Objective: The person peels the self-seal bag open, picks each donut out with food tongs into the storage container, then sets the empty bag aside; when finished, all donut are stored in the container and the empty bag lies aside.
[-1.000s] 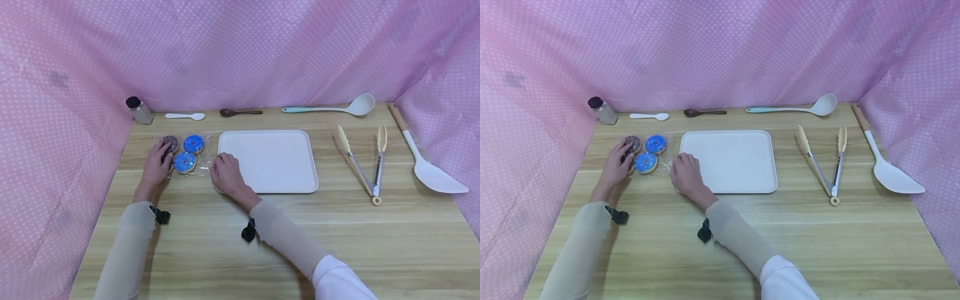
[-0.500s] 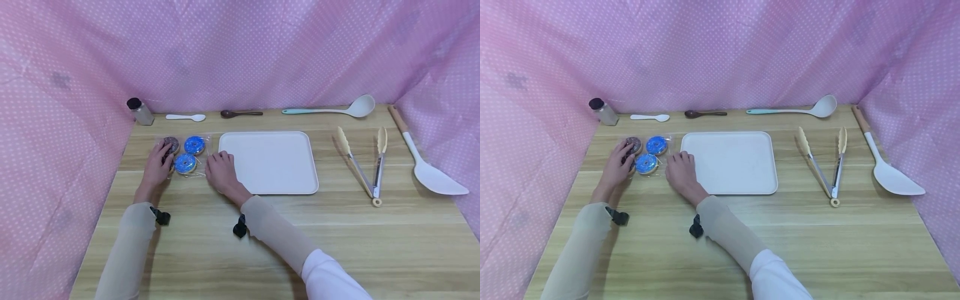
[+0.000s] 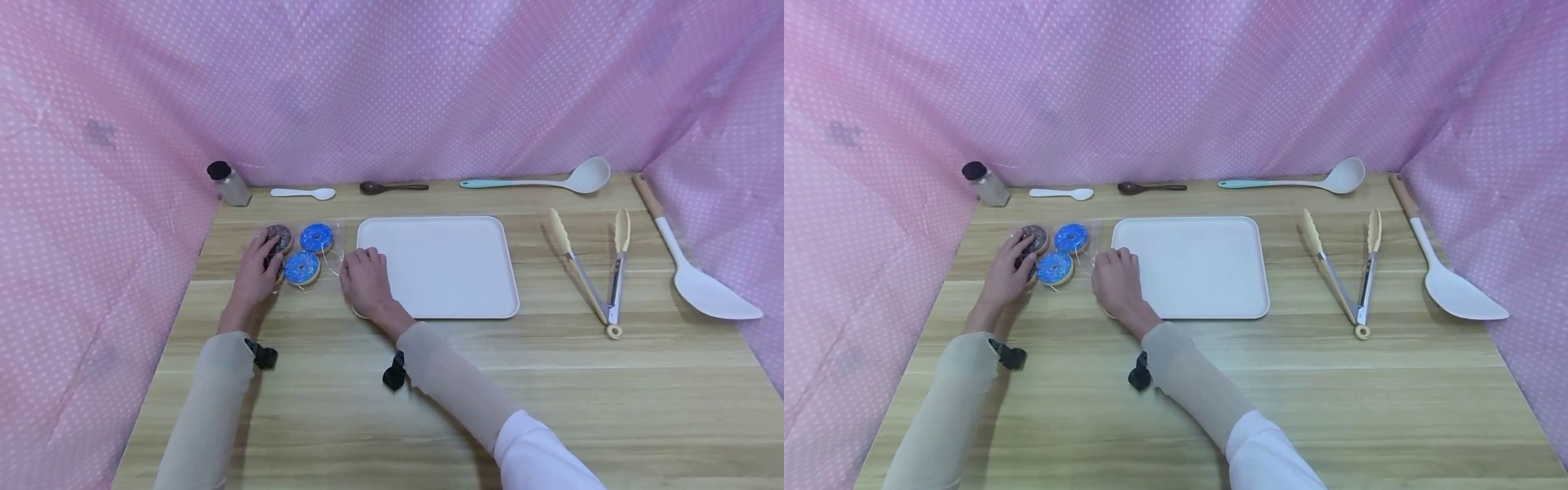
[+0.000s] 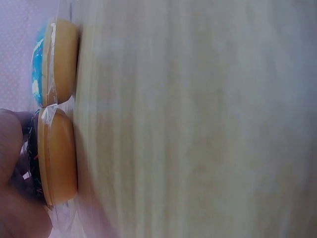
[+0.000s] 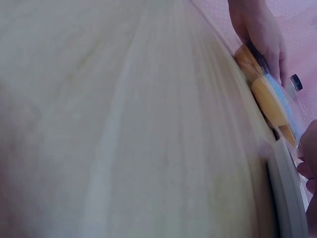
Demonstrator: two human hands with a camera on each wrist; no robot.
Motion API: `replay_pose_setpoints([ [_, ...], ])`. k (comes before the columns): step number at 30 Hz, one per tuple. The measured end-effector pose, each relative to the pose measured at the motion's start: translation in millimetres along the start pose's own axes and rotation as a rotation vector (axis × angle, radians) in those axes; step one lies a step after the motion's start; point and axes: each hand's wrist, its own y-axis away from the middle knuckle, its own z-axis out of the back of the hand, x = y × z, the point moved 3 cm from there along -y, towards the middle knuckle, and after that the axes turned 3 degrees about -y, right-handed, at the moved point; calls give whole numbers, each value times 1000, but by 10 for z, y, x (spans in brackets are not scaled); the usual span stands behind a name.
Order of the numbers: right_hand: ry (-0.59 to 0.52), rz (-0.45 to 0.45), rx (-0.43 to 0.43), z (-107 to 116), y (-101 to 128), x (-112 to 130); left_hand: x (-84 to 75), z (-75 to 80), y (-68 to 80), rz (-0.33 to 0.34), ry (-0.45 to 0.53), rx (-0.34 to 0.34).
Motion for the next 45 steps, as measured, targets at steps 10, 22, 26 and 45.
replay_pose_setpoints([
  [10,-94,-46,-29,34,19,-138,3,-10,-11,-9,0,-4],
  [22,-24,-71,98,39,-148,-44,17,-3,9,1,-13,1],
  [26,18,-59,119,15,-179,4,14,-7,16,1,-9,4],
  [45,-41,-53,12,80,-170,-102,5,5,14,44,-5,32],
])
